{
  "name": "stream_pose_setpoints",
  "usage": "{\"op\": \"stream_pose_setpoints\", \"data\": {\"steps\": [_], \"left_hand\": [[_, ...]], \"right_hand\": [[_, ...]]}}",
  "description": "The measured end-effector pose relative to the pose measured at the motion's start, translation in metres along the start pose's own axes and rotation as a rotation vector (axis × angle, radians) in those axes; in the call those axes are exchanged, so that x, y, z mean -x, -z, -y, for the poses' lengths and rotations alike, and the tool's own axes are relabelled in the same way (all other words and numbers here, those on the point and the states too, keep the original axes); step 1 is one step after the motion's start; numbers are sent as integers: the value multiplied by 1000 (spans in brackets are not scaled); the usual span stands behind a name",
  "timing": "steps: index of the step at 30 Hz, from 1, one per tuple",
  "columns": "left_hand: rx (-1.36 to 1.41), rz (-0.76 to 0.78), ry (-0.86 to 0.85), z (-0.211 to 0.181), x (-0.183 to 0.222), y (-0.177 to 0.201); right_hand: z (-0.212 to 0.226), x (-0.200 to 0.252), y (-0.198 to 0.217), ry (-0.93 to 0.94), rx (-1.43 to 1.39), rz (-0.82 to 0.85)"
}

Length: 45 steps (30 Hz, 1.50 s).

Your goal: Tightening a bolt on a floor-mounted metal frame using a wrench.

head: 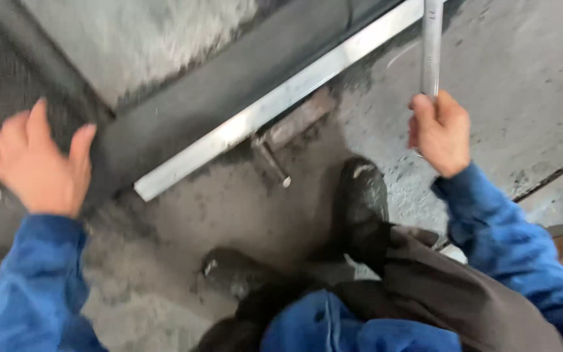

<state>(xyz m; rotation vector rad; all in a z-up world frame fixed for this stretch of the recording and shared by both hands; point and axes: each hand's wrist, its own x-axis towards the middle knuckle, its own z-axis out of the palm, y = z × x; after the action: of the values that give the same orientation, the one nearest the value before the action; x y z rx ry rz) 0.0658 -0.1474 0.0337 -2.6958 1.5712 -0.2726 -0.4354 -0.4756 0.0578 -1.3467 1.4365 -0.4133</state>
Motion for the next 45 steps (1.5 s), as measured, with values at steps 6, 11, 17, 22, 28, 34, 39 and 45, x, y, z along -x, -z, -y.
{"op": "stream_pose_setpoints", "data": {"steps": [6,11,17,22,28,34,39,45], "left_hand": [[949,52,205,-148,17,25],[1469,953,656,-257,93,-75],[1603,1214,543,-270,90,-81],[1613,1262,464,-265,85,-80],[1585,1230,409,-255,95,-86],[1574,1223,421,-258,98,-94],[1576,1255,439,-258,93,-92],[1608,1262,414,-255,91,-90]], "right_hand": [[0,73,33,294,709,196],[-11,111,29,398,796,344],[-30,114,27,162,603,170],[-20,38,12,20,172,71],[4,-12,2,-56,30,88],[14,-23,5,-73,-47,119],[19,-23,8,-99,-65,198],[19,-20,12,-113,-66,105]]}}
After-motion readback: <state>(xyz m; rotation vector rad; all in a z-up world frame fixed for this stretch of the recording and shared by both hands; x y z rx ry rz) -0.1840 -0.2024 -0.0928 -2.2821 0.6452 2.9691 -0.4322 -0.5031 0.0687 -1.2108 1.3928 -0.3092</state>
